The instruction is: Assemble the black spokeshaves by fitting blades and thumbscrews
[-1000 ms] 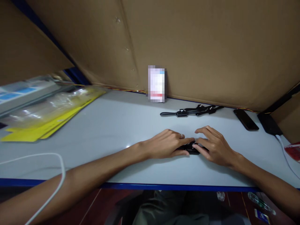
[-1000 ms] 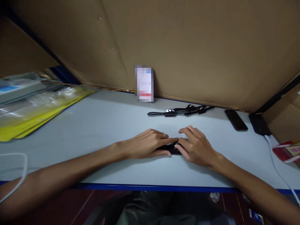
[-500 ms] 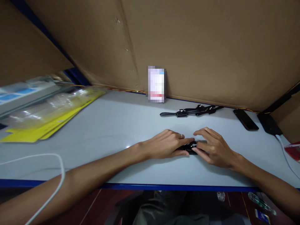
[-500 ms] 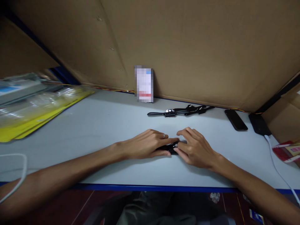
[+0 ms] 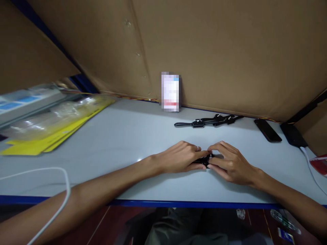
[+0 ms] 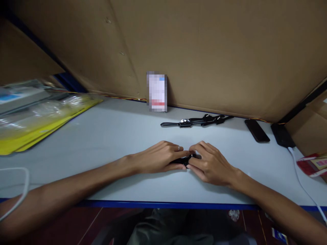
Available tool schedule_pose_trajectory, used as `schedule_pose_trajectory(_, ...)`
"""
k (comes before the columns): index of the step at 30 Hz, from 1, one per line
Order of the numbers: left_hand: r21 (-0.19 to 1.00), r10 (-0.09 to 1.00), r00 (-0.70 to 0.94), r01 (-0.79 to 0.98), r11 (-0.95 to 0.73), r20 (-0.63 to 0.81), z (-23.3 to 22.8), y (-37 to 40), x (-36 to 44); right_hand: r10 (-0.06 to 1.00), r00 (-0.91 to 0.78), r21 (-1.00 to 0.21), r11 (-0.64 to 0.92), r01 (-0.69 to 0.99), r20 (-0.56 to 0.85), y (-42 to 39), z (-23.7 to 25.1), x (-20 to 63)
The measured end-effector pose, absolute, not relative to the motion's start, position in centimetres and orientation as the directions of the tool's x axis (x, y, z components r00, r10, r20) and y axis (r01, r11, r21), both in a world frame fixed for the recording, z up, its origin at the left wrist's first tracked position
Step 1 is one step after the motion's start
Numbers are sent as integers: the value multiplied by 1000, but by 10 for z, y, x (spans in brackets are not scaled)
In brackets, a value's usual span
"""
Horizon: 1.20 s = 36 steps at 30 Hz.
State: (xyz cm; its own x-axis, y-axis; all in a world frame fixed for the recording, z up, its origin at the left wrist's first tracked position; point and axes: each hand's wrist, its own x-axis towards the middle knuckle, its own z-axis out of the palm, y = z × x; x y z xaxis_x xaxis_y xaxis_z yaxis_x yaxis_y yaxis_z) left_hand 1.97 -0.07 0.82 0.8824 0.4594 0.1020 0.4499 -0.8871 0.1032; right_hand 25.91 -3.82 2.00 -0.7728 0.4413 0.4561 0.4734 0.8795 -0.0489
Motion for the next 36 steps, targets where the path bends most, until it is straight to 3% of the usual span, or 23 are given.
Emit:
schedule_pose_trajectory(8, 116, 446, 888, 434, -893, 109, 5, 2, 20, 515, -707, 19, 802, 597, 485, -34, 16, 263)
schedule_pose_trajectory(19, 110, 446, 886, 435, -894, 123, 5, 2, 19, 503, -714, 45, 802, 596, 488, -39, 14, 255)
schedule_pose_trajectory(22, 100, 444, 887, 433, -896, 130, 4, 2, 19, 498, -742, -18, 835, 550, 449, -38, 13, 257)
schedule_pose_trajectory(29, 107, 442, 885, 430, -897, 150, 3, 2, 19, 609, -662, -274, 791, 547, 437, -38, 8, 254)
schedule_pose_trajectory(36, 121, 460, 879, 447, -886, 122, 4, 2, 20, 690, -615, -351, 724, 594, 382, -39, 7, 252)
